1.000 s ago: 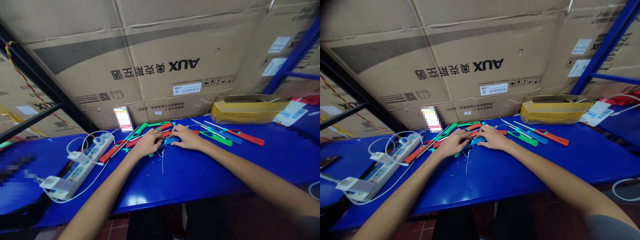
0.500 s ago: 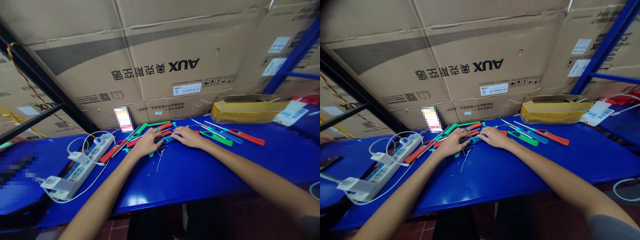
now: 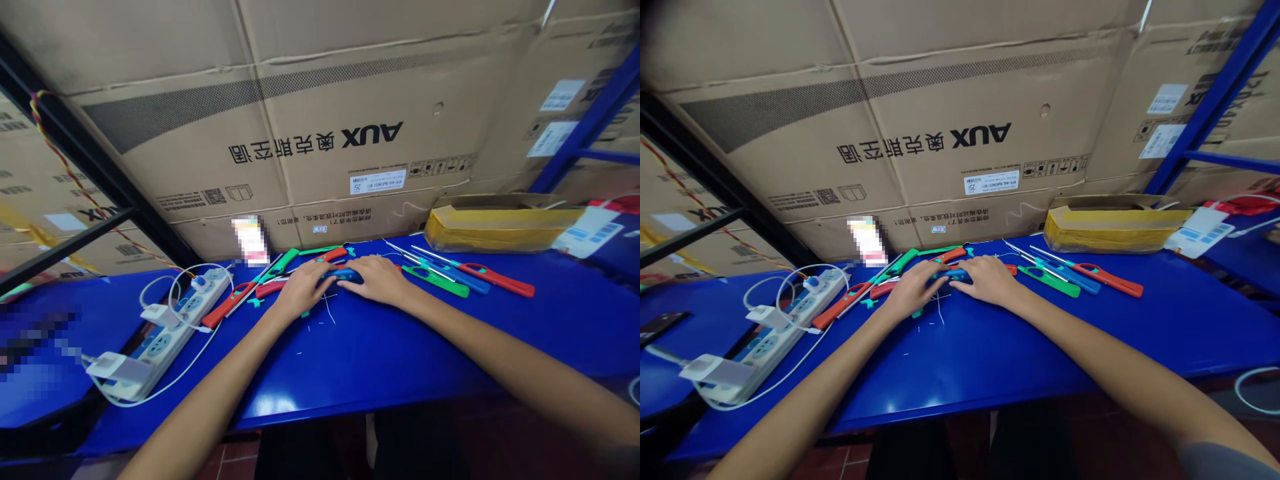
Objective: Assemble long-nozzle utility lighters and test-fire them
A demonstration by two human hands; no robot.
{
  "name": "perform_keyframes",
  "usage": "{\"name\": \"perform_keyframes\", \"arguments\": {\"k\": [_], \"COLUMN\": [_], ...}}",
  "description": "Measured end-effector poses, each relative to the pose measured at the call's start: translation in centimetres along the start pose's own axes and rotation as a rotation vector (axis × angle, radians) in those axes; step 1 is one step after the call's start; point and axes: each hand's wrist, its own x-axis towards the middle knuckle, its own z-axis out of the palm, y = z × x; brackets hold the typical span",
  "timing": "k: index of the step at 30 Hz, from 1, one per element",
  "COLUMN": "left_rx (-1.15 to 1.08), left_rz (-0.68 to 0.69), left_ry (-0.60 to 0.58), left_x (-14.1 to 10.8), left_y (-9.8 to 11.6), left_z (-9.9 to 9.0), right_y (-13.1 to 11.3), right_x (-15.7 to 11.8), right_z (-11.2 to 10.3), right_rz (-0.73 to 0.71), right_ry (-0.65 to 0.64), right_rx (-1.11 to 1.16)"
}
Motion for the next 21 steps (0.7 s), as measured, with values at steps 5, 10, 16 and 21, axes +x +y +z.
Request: {"name": "perform_keyframes", "arguments": {"k": [5, 10, 16, 21], "left_rx": [0.029, 0.094, 0.098, 0.149], "left_rz": [-0.001, -0.067, -0.123, -0.13], "left_ry": [-0.02, 0.001, 0.002, -0.012], "left_x": [0.0, 0.0, 0.0, -0.1], "left_y": [0.1, -0.3, -1.7, -2.6], "left_z": [0.2, -1.0, -1.9, -1.9], "right_y": [-0.9, -0.3, 1.1, 2.0], "right_x": [-0.1, 0.1, 0.3, 0.3], "right_z": [0.3, 0.3, 0.5, 0.4], "right_rz": [0.132, 0.211, 0.315, 0.318], "right_ry": [0.001, 0.017, 0.012, 0.026], "right_rx": [-0.079, -0.066, 0.017, 0.027]}}
